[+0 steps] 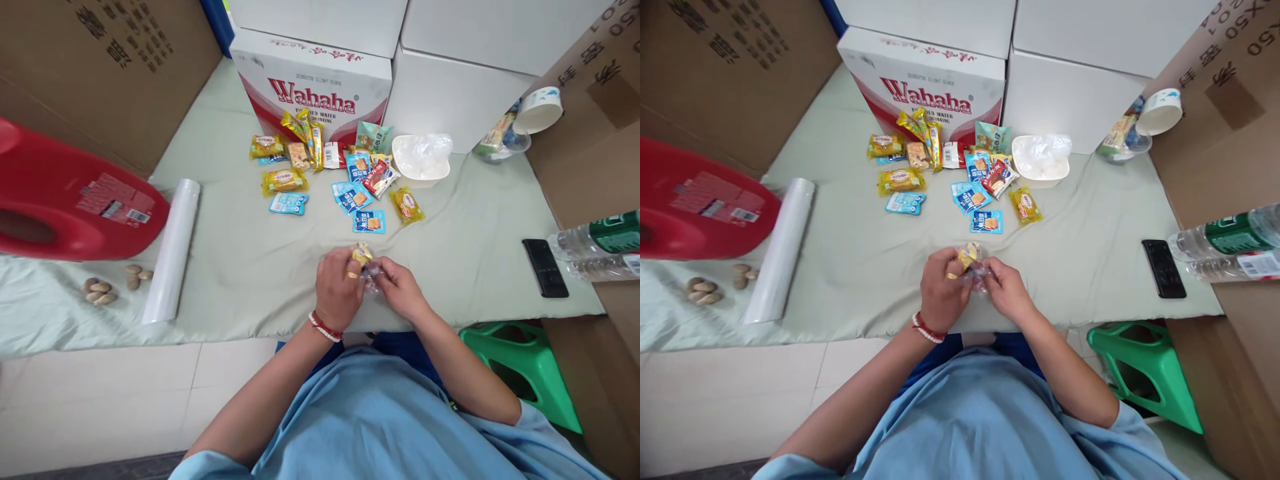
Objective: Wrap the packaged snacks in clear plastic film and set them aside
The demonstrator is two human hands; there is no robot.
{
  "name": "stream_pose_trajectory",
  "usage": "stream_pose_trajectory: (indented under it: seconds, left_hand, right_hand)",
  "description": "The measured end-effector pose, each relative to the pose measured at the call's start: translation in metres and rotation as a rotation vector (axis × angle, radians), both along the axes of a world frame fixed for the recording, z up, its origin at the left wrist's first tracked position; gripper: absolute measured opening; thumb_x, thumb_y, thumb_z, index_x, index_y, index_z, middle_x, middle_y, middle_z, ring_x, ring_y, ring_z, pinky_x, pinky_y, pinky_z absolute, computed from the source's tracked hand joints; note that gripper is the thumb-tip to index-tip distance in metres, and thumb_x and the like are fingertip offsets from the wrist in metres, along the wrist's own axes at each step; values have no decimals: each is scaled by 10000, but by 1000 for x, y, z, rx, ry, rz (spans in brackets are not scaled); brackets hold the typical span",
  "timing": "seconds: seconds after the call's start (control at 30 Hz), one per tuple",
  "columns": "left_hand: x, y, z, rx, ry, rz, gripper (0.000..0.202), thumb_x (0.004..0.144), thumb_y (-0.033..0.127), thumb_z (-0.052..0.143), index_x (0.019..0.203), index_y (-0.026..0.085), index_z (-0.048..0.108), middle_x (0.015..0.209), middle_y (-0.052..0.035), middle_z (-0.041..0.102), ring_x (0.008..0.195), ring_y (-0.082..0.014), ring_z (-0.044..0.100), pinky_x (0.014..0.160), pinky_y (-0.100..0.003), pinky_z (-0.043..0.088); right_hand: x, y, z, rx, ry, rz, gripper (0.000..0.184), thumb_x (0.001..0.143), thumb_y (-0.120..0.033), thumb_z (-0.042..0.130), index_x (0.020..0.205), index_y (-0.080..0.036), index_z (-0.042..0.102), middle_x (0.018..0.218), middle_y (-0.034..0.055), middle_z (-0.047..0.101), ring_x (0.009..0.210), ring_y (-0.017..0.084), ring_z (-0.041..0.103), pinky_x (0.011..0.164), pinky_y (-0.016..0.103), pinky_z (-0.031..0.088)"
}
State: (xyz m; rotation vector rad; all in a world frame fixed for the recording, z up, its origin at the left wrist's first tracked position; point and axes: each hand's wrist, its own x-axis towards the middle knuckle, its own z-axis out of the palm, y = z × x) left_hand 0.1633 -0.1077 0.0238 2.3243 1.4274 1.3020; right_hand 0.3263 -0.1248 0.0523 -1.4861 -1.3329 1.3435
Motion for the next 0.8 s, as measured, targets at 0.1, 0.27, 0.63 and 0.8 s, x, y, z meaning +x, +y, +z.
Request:
stream_pose_trajectory:
  seconds: [0.1, 0.27, 0.63, 0.8]
  left_hand:
    - [-1, 8, -1, 188, 85, -101, 254, 924, 37, 564, 1091, 225, 600, 1266, -135, 682, 1274, -277, 596, 988, -446, 482]
    - [-7, 4, 0, 25, 42, -478, 336, 836, 72, 566, 1149, 188, 596, 1368, -208, 614, 1422, -361, 513, 1098, -582, 493]
    - [-2, 0, 7, -954, -728, -148, 531, 895, 676, 686, 1145, 220, 583, 1148, -114, 734, 1095, -285, 732, 926, -439, 637]
    - [-55, 5, 6, -736, -320, -175, 419, 940, 596, 655, 1197, 266, 678, 1172, -88, 738, 1002, -290, 746, 824, -447, 658]
  right_hand:
    - [-3, -4, -1, -155, 528, -70, 248, 825, -411, 755, 999, -237, 728, 990, 23, 750, 900, 201, 674, 836, 329, 538]
    - [-2, -7, -12, -330, 880, -229, 382, 807, -542, 836, 1016, -230, 763, 1020, 42, 773, 897, 196, 700, 810, 343, 604]
    - [-3, 9, -6, -163, 526, -33, 532, 809, -526, 879, 1256, -283, 721, 1216, 17, 770, 1141, 222, 713, 1106, 393, 531]
    - [38, 27, -8, -62, 285, -36, 640, 789, -537, 877, 1327, -287, 637, 1259, 36, 743, 1133, 226, 714, 1013, 378, 572]
